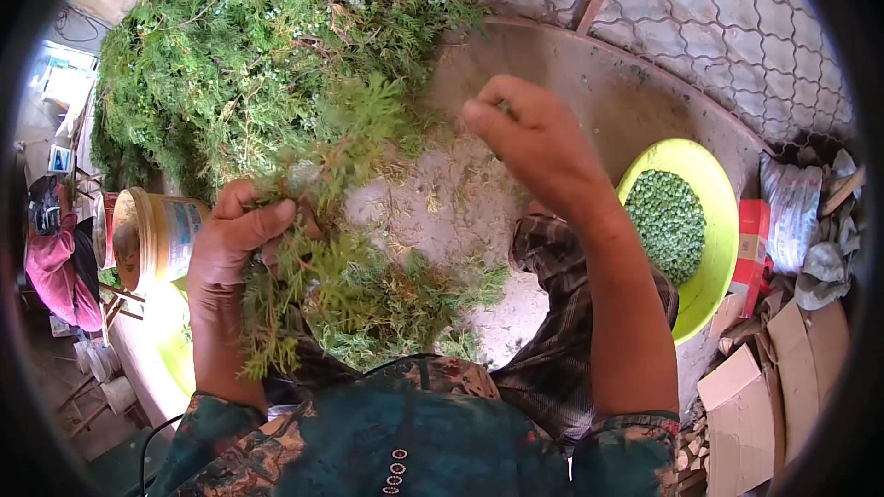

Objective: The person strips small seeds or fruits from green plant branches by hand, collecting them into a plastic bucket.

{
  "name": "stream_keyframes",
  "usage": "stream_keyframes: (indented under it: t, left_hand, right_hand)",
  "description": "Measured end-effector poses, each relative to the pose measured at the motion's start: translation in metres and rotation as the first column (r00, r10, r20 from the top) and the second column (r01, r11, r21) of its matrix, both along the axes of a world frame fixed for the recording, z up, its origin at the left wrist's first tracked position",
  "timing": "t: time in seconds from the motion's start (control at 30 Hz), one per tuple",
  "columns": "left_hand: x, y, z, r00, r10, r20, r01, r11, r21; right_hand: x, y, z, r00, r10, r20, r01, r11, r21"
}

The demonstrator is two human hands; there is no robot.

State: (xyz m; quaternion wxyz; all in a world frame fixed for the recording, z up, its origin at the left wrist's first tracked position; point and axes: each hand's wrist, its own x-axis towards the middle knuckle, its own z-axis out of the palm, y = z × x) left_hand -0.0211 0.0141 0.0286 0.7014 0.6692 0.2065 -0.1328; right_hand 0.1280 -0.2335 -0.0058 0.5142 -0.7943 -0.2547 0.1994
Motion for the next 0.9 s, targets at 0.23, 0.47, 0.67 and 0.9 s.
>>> stream_keyframes:
  t: [0.23,0.47,0.67,0.9]
  left_hand:
    - [0.007,-0.023,-0.004,0.999,0.019,-0.027,-0.022,0.992,-0.127]
    - [0.005,-0.021,-0.006,0.993,-0.103,-0.051,0.092,0.981,-0.172]
    - [0.007,-0.012,-0.006,0.960,-0.277,-0.036,0.270,0.953,-0.138]
    - [0.008,-0.011,-0.010,0.930,-0.367,-0.033,0.363,0.927,-0.091]
  right_hand:
    - [-0.021,0.014,-0.001,0.602,0.231,-0.764,0.124,0.918,0.376]
    - [-0.042,0.034,-0.012,0.151,0.314,-0.937,0.241,0.908,0.343]
    - [-0.049,0.034,-0.014,0.150,0.349,-0.925,0.100,0.926,0.365]
    - [-0.052,0.037,-0.020,0.084,0.425,-0.901,0.071,0.900,0.430]
